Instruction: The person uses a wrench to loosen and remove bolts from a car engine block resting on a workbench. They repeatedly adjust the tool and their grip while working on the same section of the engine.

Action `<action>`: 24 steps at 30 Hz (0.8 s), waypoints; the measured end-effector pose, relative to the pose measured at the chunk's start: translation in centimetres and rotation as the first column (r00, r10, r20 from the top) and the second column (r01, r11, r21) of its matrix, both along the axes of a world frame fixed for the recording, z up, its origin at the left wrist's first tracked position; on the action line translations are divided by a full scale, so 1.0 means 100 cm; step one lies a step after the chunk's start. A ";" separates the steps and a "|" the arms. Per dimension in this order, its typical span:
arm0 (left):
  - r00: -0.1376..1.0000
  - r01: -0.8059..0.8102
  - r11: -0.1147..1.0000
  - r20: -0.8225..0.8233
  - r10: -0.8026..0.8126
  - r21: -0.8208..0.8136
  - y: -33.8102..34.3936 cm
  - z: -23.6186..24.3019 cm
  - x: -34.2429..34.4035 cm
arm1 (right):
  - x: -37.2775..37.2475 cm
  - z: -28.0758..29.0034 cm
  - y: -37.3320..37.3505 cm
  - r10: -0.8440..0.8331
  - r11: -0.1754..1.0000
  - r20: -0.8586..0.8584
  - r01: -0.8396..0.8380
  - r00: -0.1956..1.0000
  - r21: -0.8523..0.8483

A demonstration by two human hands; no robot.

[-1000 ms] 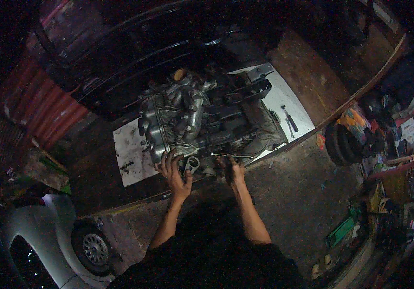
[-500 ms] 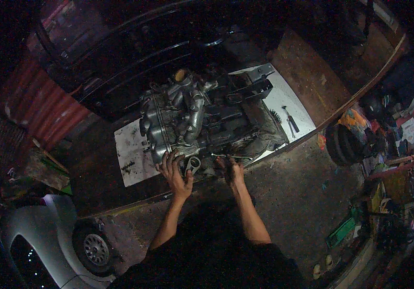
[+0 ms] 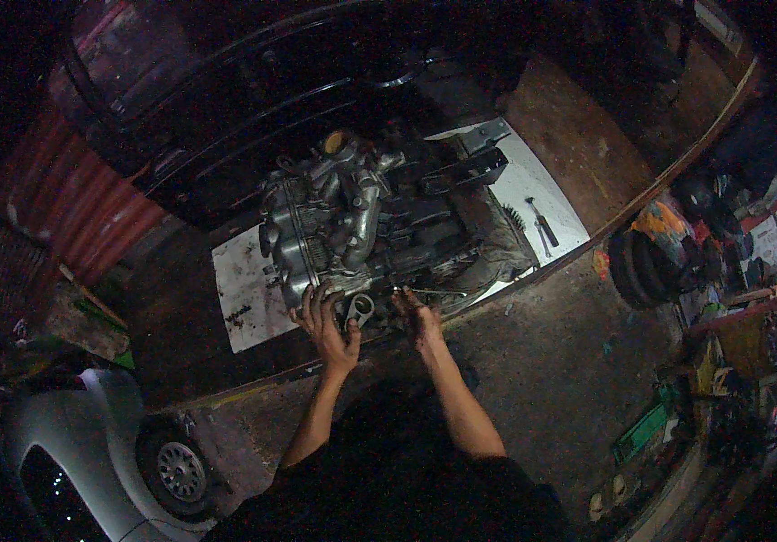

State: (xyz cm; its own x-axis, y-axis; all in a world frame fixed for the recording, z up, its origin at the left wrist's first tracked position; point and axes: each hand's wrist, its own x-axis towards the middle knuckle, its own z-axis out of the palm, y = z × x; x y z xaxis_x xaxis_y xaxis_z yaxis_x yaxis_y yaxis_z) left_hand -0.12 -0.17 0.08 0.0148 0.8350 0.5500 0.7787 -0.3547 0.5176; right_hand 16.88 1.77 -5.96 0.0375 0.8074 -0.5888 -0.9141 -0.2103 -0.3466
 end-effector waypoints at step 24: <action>1.000 0.022 1.000 0.001 -0.022 -0.009 0.000 0.001 -0.001 | 0.005 -0.033 -0.004 -0.216 0.953 0.864 -0.094 0.456 0.287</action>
State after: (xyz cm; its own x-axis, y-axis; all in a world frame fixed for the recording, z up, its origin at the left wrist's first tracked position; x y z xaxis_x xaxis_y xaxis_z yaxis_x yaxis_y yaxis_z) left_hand -0.24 -0.12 0.13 0.0329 0.8393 0.5426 0.7699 -0.3675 0.5218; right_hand 17.35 1.39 -9.27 0.4627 0.8863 0.0206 -0.0898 0.0700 -0.9935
